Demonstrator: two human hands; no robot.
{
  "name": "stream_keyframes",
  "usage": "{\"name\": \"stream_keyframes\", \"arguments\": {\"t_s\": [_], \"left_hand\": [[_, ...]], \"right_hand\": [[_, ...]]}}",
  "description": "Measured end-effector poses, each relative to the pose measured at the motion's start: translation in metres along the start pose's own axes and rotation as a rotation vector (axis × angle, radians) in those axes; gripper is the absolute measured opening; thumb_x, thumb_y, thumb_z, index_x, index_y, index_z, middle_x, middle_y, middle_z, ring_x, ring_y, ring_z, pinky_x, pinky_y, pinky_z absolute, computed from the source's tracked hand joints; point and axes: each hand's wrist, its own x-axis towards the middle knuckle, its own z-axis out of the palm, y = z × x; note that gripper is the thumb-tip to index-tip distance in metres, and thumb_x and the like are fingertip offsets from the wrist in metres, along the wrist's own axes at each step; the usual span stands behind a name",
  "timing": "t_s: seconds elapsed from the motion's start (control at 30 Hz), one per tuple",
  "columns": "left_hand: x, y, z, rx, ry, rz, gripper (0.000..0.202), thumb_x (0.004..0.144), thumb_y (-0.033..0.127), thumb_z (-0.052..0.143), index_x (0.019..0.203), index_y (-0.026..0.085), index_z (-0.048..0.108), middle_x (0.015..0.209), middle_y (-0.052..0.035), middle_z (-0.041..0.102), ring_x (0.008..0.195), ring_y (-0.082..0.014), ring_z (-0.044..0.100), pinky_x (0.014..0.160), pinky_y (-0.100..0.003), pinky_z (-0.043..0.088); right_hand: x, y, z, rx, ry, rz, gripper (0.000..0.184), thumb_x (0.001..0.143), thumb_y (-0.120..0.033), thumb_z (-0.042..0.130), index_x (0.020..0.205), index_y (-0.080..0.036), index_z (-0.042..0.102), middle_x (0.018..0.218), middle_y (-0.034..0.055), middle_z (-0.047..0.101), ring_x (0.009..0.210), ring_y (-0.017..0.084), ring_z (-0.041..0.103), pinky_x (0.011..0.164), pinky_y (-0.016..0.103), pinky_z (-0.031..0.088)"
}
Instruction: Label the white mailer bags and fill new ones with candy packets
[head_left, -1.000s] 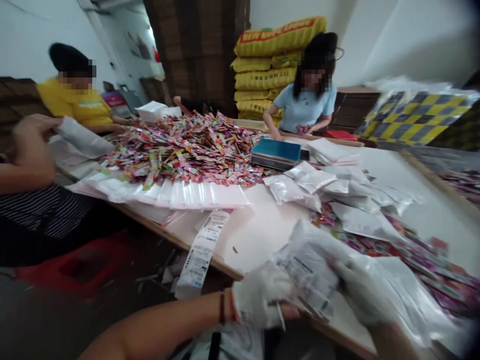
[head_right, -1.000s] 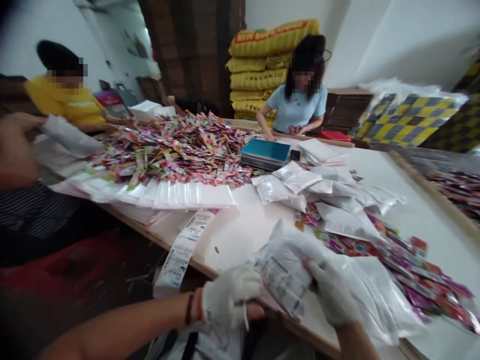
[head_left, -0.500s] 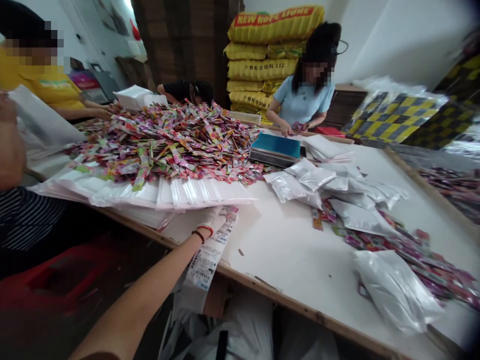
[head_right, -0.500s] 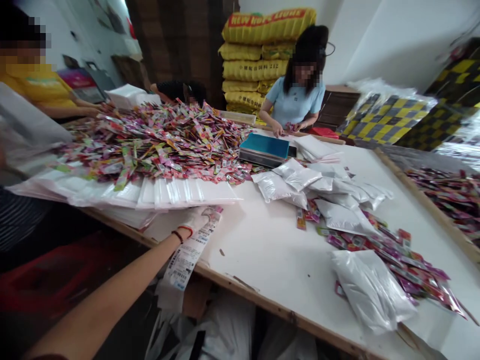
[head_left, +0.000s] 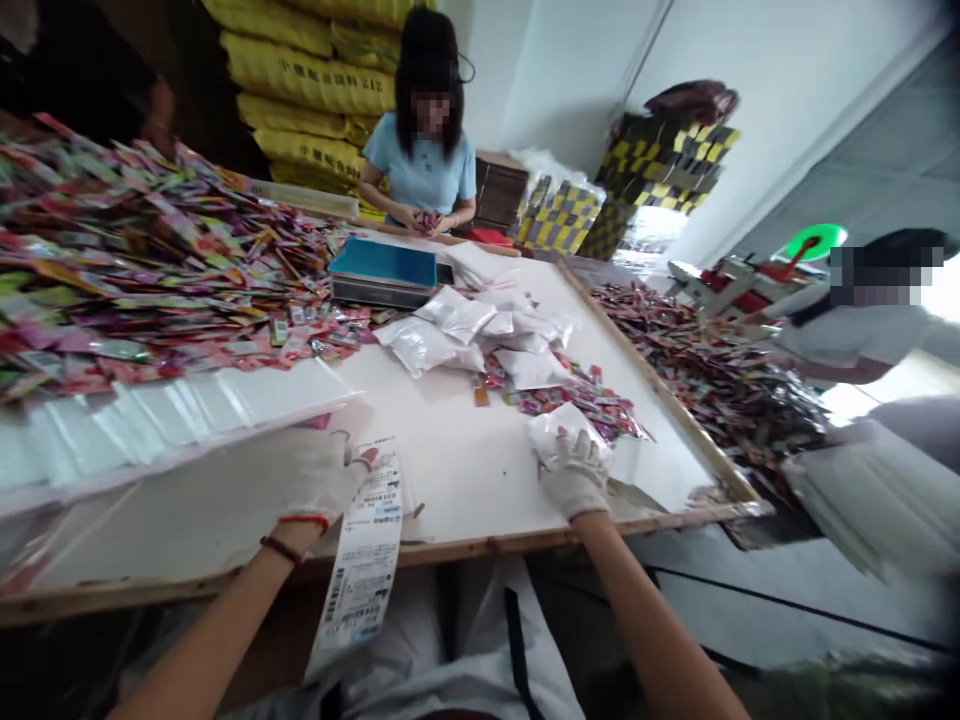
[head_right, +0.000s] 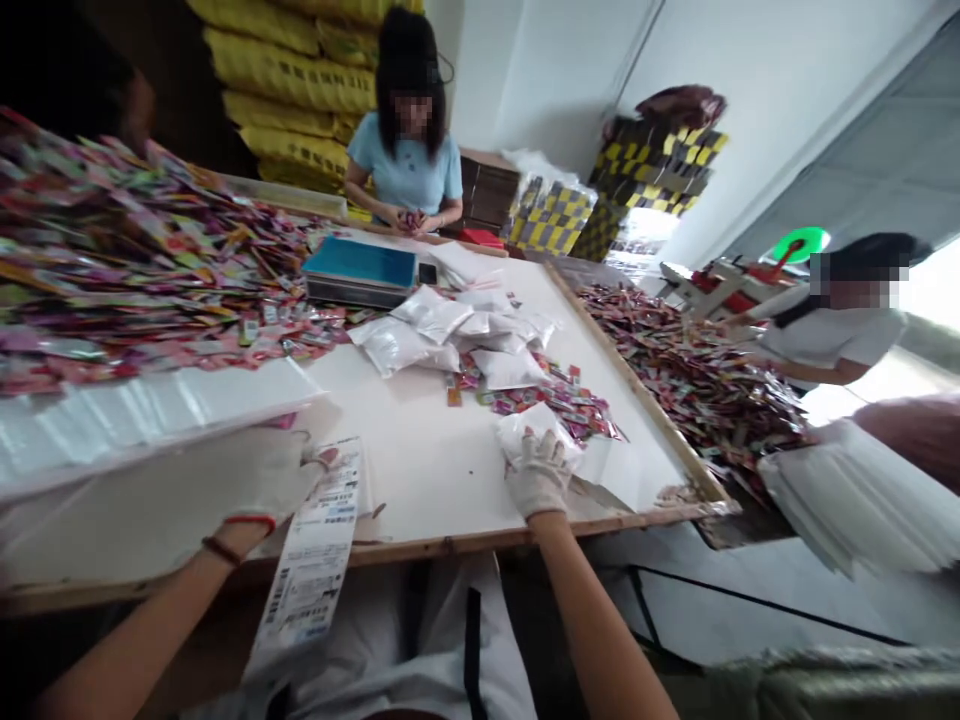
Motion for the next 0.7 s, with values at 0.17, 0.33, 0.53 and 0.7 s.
{"name": "stream_keyframes", "arguments": {"t_s": [0.17,0.33,0.53,0.7], "left_hand": [[-0.040,-0.012,0.006,-0.458,-0.120,-0.175,0.062,0.069,0.040,0.068,0.120,0.018,0.038,0.094,-0.0085,0.068,0.078,-0.0232,0.066,0.066,-0.031,0.049],[-0.060,-0.016,0.006,-0.879,0.021,-0.187,0.041,0.066,0.025,0.069,0.101,0.018,0.049,0.073,0.0010,0.064,0.065,-0.0154,0.062,0.061,-0.026,0.048],[-0.121,-0.007,-0.012,-1.327,-0.098,-0.226,0.045,0.059,0.027,0.079,0.094,0.016,0.052,0.080,-0.0020,0.068,0.070,-0.0161,0.064,0.067,-0.028,0.051],[-0.167,-0.007,0.001,-1.178,-0.394,-0.066,0.031,0.064,0.032,0.079,0.081,0.016,0.059,0.074,-0.0033,0.067,0.069,-0.0178,0.064,0.065,-0.028,0.051]], "right_hand": [[0.015,0.030,-0.009,0.026,0.097,-0.269,0.049,0.083,-0.026,0.050,0.128,-0.007,0.053,0.121,0.0197,0.056,0.107,0.032,0.052,0.092,0.042,0.041],[-0.020,0.009,-0.019,0.143,0.157,-0.632,0.046,0.080,-0.014,0.049,0.126,-0.015,0.055,0.130,0.0158,0.053,0.119,0.032,0.046,0.097,0.046,0.039],[-0.083,-0.061,-0.053,0.808,-0.233,-0.546,0.034,0.075,-0.019,0.054,0.108,-0.021,0.055,0.114,0.0113,0.062,0.109,0.027,0.056,0.094,0.046,0.045],[-0.130,-0.124,-0.059,1.476,-0.713,-0.149,0.022,0.075,-0.028,0.057,0.094,-0.024,0.045,0.094,0.0018,0.068,0.085,0.021,0.067,0.072,0.034,0.056]]}}
